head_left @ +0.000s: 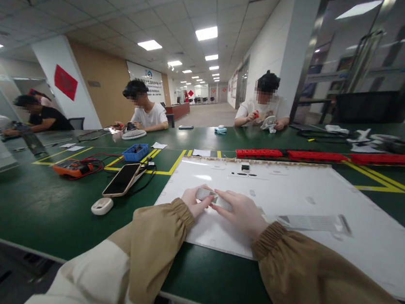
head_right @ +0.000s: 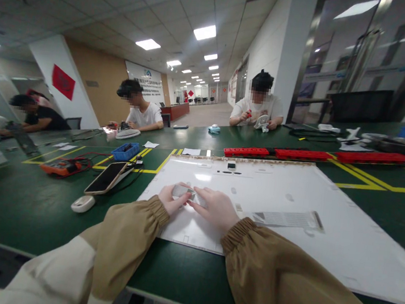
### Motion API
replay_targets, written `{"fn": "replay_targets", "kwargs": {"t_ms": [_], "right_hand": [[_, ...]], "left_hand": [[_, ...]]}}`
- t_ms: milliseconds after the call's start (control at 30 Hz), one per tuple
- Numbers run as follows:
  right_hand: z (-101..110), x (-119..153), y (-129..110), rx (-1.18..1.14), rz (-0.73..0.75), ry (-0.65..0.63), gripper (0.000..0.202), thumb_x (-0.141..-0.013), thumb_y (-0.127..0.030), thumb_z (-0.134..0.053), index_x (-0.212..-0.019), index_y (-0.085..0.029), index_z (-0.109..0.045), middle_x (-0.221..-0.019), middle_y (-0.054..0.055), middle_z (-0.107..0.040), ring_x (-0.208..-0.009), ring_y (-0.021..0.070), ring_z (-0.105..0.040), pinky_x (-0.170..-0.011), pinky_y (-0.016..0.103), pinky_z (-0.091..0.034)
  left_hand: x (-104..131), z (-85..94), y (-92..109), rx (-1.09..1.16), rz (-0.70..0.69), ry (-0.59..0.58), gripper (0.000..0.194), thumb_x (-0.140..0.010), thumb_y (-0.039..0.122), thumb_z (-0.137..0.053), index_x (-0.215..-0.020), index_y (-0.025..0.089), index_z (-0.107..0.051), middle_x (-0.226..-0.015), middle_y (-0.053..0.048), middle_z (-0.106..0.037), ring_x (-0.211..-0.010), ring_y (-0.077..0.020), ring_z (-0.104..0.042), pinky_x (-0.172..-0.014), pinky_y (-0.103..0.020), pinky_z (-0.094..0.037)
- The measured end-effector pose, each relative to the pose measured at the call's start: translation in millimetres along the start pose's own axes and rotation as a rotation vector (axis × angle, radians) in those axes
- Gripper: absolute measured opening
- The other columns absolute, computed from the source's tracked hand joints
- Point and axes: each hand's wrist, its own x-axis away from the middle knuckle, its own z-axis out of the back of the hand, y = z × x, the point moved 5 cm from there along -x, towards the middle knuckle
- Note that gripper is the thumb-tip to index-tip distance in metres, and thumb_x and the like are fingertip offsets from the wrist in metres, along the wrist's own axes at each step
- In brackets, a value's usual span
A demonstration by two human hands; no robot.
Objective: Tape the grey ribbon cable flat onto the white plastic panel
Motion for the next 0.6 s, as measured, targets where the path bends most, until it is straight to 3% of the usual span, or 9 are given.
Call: {"fn": "replay_targets", "kwargs": {"t_ms": [200,367,600], "right_hand": [[0.6,0.7,2.4,-0.032,-0.004,0.049,0.042,-0.083,-0.035,-0.059,-0.122,-0.019,-0.059,-0.111,0.009,-0.066,-0.094,0.0238,-0.064,-0.081,0.034,-0.051],[-0.4,-0.1,4.1,-0.008,0.006,0.031,0.034,-0.082,-0.031,-0.059,-0.113,-0.019,-0.063,-0.105,0.007,-0.068,-0.090,0.0234,-0.065,-0.079,0.035,-0.050],[4.8,-1.4,5.1,-0.067,-0.010,0.075,0.025,-0.084,-0.033,-0.057,-0.104,-0.019,-0.062,-0.103,0.007,-0.068,-0.092,0.0211,-0.063,-0.079,0.031,-0.047]], "left_hand": [[0.4,1.5,2.8,-0.192,-0.048,-0.057,0.019,-0.085,0.033,-0.053,-0.091,0.018,-0.062,-0.063,0.000,-0.067,-0.059,-0.0147,-0.062,-0.060,-0.024,-0.047],[0.8,-0.6,-0.8,-0.271,-0.013,-0.131,0.025,-0.086,0.038,-0.049,-0.092,0.019,-0.063,-0.064,-0.002,-0.068,-0.059,-0.0168,-0.063,-0.058,-0.024,-0.045],[2.4,-4.2,7.4,-0.303,-0.224,-0.196,0.029,-0.078,0.019,-0.052,-0.105,0.019,-0.062,-0.081,-0.004,-0.066,-0.072,-0.0193,-0.061,-0.072,-0.029,-0.047]]}}
